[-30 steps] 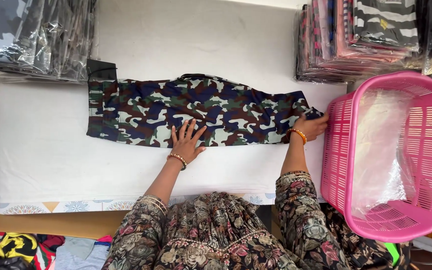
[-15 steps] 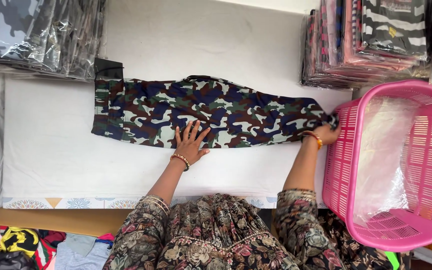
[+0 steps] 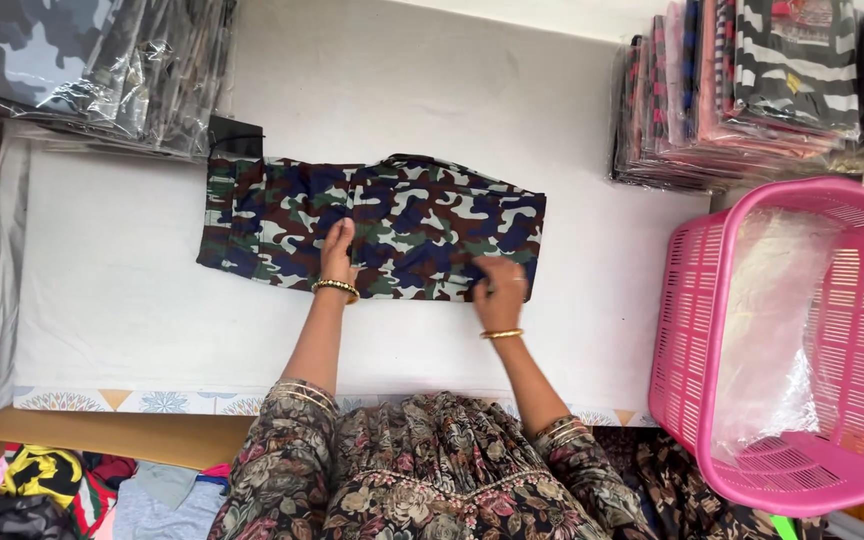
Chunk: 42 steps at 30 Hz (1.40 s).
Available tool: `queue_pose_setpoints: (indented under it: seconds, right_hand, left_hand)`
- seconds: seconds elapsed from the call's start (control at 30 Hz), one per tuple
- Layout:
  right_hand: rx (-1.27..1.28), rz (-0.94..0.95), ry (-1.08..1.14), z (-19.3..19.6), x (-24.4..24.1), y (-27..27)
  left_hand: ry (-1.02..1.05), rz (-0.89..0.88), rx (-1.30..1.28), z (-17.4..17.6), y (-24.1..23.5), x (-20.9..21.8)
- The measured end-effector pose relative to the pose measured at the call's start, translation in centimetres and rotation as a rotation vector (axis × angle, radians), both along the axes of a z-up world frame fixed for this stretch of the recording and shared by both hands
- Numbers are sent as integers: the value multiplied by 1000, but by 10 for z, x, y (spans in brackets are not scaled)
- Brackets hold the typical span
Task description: The person folds a camouflage-patterned garment on a white table, then places it into a clear plastic bag. The person smooths the garment and the bag before stacking the packaged item with others.
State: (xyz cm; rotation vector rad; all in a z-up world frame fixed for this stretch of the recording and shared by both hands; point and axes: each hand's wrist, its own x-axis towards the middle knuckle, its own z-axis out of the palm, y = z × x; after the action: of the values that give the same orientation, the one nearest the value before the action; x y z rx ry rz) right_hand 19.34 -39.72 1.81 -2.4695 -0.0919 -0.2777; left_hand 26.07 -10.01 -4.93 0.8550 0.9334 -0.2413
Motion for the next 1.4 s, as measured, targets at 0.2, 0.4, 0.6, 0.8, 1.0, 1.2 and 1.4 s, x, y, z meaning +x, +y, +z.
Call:
queue_pose_setpoints:
  seconds: [0.2, 0.4, 0.6, 0.8, 1.0, 1.2, 1.4]
  right_hand:
    - [-75, -424, 142, -29, 14, -74]
    - [334, -589, 458, -32, 25, -74]
    - [215, -455, 579, -28, 43, -52]
    - [357, -404, 453, -50, 46, -117]
    - [66, -583, 564, 26, 29, -170]
    - [-221, -499, 287, 13, 21, -141]
    - [-76, -73, 221, 10, 14, -30]
  left_hand:
    - [-318, -360, 504, -8, 15, -1]
    - [-371, -284, 735, -16, 58, -20]
    - [-231, -488, 934, -15, 62, -22]
    - [-281, -543, 920, -50, 27, -30]
    - [-24, -763, 568, 11, -45, -42]
    - [-166, -663, 937, 74, -63, -32]
    - [-177, -734, 1129, 24, -66, -21]
